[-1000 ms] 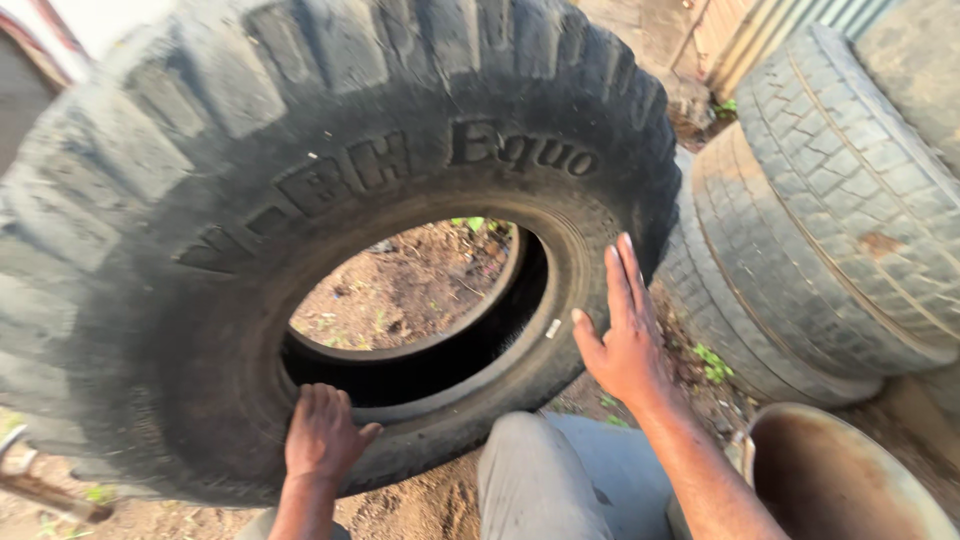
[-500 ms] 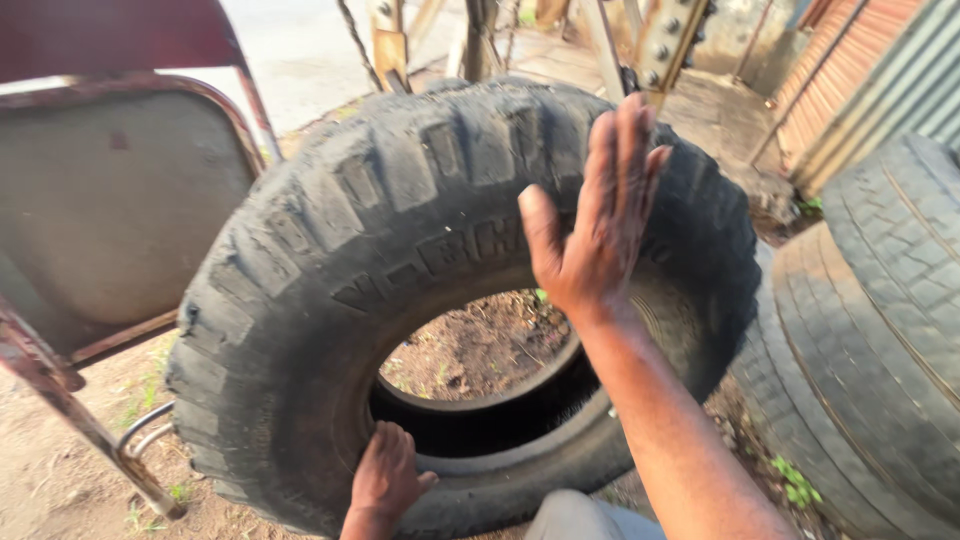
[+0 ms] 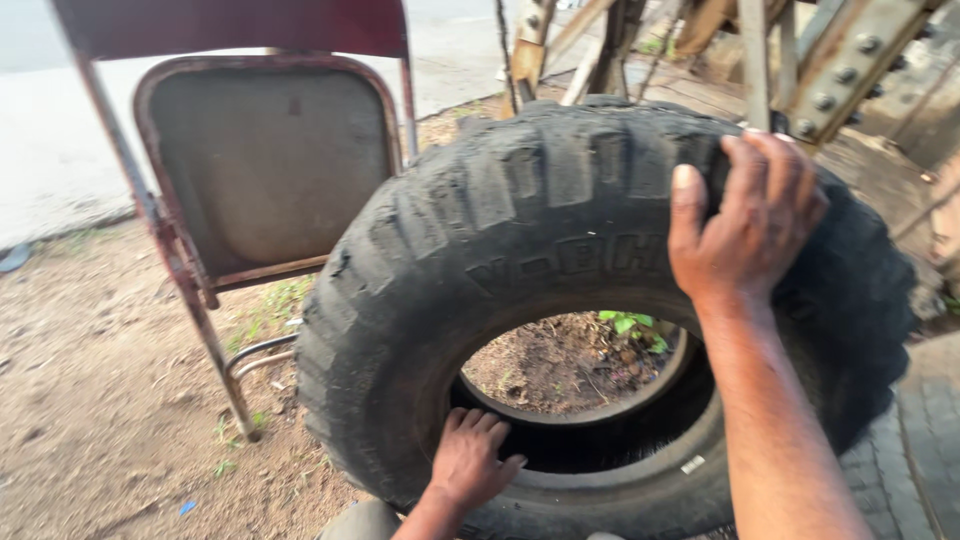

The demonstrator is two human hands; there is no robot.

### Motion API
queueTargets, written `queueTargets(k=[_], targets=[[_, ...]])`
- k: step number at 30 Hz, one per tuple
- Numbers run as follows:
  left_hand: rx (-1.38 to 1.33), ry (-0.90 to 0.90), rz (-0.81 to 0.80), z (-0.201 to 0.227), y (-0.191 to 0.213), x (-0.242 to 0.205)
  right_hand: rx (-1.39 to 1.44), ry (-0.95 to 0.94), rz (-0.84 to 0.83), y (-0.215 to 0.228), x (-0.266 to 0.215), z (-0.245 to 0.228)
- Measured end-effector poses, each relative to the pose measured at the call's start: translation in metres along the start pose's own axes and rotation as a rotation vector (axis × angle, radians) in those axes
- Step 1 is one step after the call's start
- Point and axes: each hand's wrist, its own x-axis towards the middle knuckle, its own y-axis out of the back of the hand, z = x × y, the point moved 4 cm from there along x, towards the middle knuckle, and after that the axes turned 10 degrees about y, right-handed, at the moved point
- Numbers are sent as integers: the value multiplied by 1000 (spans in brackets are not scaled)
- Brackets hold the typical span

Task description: The person cleans the interior rim of a tire by applying a liquid with a small cup and wiping the surface. The person then stands and rotates the tire by hand.

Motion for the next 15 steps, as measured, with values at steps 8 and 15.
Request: queueTargets(k=[8, 15], targets=[[-62, -195, 998, 63, 199, 4, 2, -18, 7, -8, -9, 4], [-156, 35, 904, 41, 305, 78, 19, -39, 9, -6, -8, -3]])
